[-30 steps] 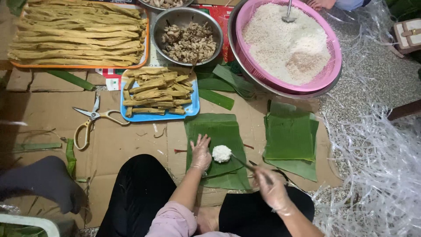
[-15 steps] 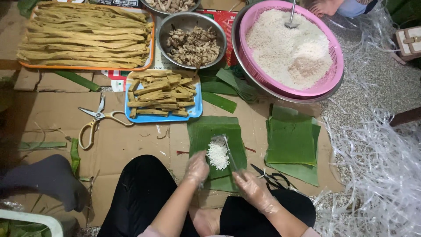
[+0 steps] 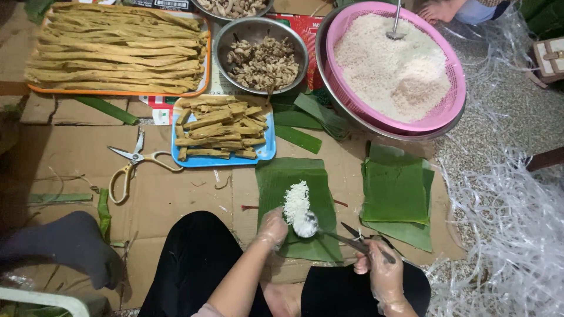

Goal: Preparing and wrapping sticky rice dumplings in leaves

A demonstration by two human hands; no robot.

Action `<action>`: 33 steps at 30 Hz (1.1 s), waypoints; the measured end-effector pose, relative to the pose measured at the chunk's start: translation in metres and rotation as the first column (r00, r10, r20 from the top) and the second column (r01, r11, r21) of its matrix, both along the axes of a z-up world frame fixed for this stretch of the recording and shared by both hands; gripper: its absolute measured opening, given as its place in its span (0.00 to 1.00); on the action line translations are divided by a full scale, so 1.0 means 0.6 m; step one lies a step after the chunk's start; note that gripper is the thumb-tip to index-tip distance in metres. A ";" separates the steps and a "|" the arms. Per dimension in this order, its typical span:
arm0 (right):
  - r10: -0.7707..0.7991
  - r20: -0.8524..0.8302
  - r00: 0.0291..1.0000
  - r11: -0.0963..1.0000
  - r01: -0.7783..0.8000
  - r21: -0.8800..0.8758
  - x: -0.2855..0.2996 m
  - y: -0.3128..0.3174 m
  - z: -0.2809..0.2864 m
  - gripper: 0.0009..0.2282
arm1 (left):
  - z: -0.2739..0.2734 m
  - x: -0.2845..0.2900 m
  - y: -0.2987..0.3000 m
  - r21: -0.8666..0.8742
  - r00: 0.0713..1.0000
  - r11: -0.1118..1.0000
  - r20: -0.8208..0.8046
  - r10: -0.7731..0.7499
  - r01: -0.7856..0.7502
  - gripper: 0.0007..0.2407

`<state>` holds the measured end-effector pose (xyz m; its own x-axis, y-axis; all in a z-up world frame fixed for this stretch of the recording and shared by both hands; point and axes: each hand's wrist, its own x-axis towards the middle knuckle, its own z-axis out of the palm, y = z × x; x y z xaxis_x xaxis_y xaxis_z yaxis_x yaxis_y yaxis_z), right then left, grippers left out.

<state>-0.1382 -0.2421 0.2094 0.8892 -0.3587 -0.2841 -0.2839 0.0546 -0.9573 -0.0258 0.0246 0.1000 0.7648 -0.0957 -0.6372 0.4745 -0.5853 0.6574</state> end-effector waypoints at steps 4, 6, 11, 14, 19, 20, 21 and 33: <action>-0.004 0.009 1.000 0.997 0.003 0.076 0.025 0.011 -0.019 0.09 | 0.024 0.005 -0.020 -0.074 0.992 0.993 -0.100 0.082 -0.090 0.27; 0.011 0.041 0.999 1.000 -0.012 0.020 0.046 0.020 -0.019 0.09 | 0.014 0.003 -0.026 -0.085 0.997 0.995 0.043 0.058 -0.054 0.16; -0.015 0.074 0.997 0.997 0.010 0.074 0.103 0.017 -0.053 0.09 | 0.023 0.009 -0.026 -0.096 0.997 0.993 -0.027 0.069 -0.072 0.21; -0.028 0.060 0.998 0.999 0.025 0.046 0.135 0.036 -0.048 0.08 | -0.001 0.004 -0.028 -0.109 0.997 0.991 0.024 0.074 -0.071 0.20; -0.014 0.070 0.997 1.000 0.014 -0.006 0.150 0.054 -0.043 0.09 | -0.004 0.003 -0.025 -0.084 0.994 0.996 0.102 0.036 -0.027 0.21; 0.043 0.073 0.996 0.991 -0.033 -0.126 0.143 0.050 -0.050 0.09 | 0.001 0.003 -0.022 -0.088 0.991 0.995 0.115 0.065 -0.055 0.18; 0.100 0.070 0.993 0.966 -0.080 -0.244 0.135 0.045 -0.057 0.09 | 0.005 0.003 -0.019 -0.092 0.987 0.992 0.129 0.094 -0.082 0.16; 0.567 0.304 0.765 0.434 0.037 -0.900 0.019 0.034 -0.108 0.10 | 0.011 0.015 -0.016 -0.145 0.970 0.963 0.049 0.237 -0.228 0.19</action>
<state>-0.1270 -0.2219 0.1443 0.8500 0.1497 0.5050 0.3998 -0.8076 -0.4336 -0.0166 0.0151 0.1068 0.8157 0.0062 -0.5784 0.5402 -0.3658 0.7579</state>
